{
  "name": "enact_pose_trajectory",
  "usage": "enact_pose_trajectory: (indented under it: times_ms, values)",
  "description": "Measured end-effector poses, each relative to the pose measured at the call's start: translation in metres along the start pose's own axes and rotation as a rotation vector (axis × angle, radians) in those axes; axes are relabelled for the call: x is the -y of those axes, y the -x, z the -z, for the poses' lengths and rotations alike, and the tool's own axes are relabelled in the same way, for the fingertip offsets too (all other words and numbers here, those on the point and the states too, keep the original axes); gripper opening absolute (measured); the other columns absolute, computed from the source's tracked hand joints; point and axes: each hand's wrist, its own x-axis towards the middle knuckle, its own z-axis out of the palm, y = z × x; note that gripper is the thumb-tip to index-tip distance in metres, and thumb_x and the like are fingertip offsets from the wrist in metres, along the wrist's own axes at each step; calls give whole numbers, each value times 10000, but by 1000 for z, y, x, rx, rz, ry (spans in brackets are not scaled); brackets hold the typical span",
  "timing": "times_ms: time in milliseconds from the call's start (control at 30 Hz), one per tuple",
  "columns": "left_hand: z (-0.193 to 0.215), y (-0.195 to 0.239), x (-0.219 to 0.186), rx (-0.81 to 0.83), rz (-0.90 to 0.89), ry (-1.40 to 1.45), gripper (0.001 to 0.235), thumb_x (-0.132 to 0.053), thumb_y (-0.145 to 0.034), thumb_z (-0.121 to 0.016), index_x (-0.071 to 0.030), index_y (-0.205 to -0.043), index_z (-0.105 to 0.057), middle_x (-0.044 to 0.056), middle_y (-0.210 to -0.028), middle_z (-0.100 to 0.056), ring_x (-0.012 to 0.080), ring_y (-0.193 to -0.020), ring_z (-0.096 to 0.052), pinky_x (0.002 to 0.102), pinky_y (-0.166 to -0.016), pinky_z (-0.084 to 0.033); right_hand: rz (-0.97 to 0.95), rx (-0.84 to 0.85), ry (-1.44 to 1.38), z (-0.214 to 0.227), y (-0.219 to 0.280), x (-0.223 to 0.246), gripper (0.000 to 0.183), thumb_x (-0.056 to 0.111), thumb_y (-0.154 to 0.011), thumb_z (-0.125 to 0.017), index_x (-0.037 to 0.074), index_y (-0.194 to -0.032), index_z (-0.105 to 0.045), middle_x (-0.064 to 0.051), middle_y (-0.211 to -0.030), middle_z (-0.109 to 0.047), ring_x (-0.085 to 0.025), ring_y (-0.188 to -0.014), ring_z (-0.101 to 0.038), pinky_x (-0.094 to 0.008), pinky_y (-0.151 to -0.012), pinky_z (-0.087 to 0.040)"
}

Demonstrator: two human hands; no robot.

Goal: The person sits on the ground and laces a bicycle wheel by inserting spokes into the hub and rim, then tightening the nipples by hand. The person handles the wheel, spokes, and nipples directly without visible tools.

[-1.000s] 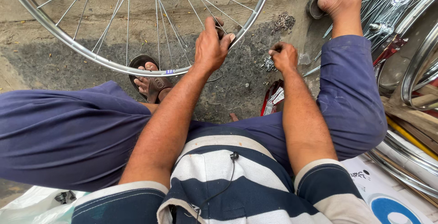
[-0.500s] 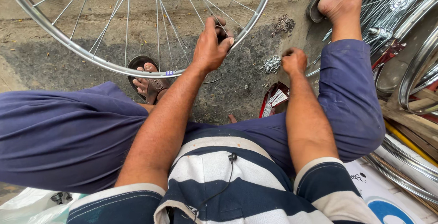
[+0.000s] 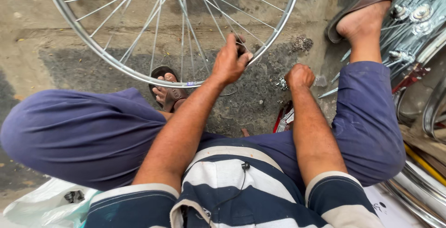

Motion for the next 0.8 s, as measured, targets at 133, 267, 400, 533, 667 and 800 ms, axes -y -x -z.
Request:
enact_pose_trajectory:
  times_ms: [133,267,400,533,667,800]
  values:
    - [-2,1,4,42,-23,87,455,-120,-927,-702,-85,-1272,-408,100,-1025,-737,235,-950,-738,390,-876,-573,-41,19,-84,10,8,-1,199,183,-806,-781,128,-993,-820,-175,-1073,-766,-338,-998,-735,-445,-887,-580]
    - [1,-3,12,37,-122,197,446,-118,-919,-711,-76,-1248,-412,98,-1049,-758,228,-976,-754,382,-890,-589,-94,-58,-360,22,21,1,216,190,-809,-787,137,-1016,-812,-170,-1055,-760,-340,-965,-720,-443,-890,-563]
    - [-5,-4,14,-29,-92,-24,456,-242,-949,-763,-86,-1219,-431,97,-1037,-751,230,-971,-741,395,-862,-568,-216,105,-1248,43,29,14,166,21,-824,-685,27,-982,-739,-145,-968,-761,-301,-819,-777,-422,-727,-674]
    - [-6,2,11,-59,-11,-93,481,-289,-922,-785,-88,-1204,-452,117,-981,-727,256,-918,-730,413,-823,-568,-82,377,-1651,88,40,32,80,16,-928,-633,16,-1004,-611,-151,-888,-708,-252,-766,-733,-382,-661,-646]
    - [7,9,-3,-51,-178,77,462,-197,-882,-775,-59,-1192,-461,130,-1015,-728,263,-931,-732,412,-822,-572,129,415,-1771,130,77,48,113,-5,-907,-657,44,-982,-589,-139,-881,-714,-233,-761,-737,-347,-637,-635]
    - [23,9,-27,46,114,-452,305,-214,-947,-705,-66,-1172,-562,133,-1038,-734,286,-914,-702,448,-832,-533,196,353,-1694,138,108,61,106,-34,-920,-692,20,-993,-636,-150,-936,-746,-237,-831,-755,-330,-694,-641]
